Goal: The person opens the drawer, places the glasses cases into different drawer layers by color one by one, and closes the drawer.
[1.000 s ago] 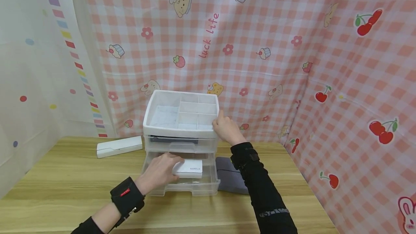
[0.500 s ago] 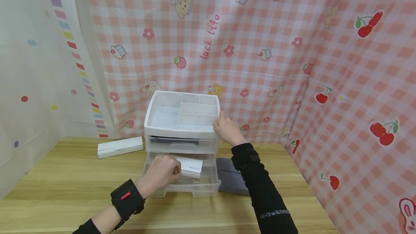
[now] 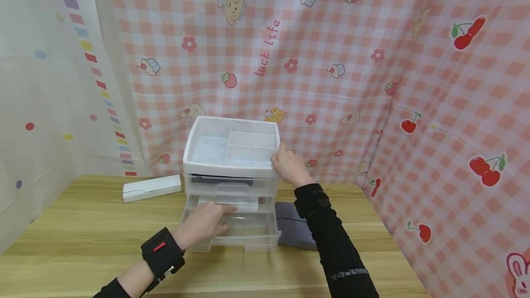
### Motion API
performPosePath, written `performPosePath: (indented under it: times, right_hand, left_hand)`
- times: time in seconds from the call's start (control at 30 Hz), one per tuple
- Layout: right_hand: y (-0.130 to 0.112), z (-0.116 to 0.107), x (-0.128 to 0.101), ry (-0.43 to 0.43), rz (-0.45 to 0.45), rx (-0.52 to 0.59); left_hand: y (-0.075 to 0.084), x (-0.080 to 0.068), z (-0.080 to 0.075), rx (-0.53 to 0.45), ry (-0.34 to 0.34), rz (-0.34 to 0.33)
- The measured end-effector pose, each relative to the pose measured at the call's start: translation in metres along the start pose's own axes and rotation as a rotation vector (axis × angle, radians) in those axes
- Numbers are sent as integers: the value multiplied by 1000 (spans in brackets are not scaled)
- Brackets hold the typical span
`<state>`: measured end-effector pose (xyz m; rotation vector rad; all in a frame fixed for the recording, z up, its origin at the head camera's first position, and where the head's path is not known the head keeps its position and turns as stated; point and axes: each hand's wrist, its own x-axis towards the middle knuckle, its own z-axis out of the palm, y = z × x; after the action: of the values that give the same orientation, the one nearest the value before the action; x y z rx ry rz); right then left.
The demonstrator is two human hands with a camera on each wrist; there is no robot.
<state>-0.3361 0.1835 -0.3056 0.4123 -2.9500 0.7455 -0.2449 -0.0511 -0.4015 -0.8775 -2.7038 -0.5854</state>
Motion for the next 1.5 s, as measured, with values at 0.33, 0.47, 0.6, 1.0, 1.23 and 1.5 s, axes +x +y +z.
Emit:
performPosePath:
  times: [0.33,0.47,0.6,1.0,1.23,1.5]
  right_hand:
    - [3,0,0,5,5,-6]
    - [2,0,-1,3,8,-8]
    - [2,-1,-1,1,5,-7]
    - [1,1,1,0,8,12]
    - [0,0,1,8,4,-9]
    - [-1,0,1,3,6,6]
  left_hand:
    - [-3,0,0,-78,48,-6]
    - [-9,-2,-4,-129,11,34]
    - [-19,-5,-11,-183,-11,131]
    - [-64,-24,-31,-241,287,288]
    - [-103,-34,-44,-220,414,115]
    - [-143,-45,-41,-8,303,-214]
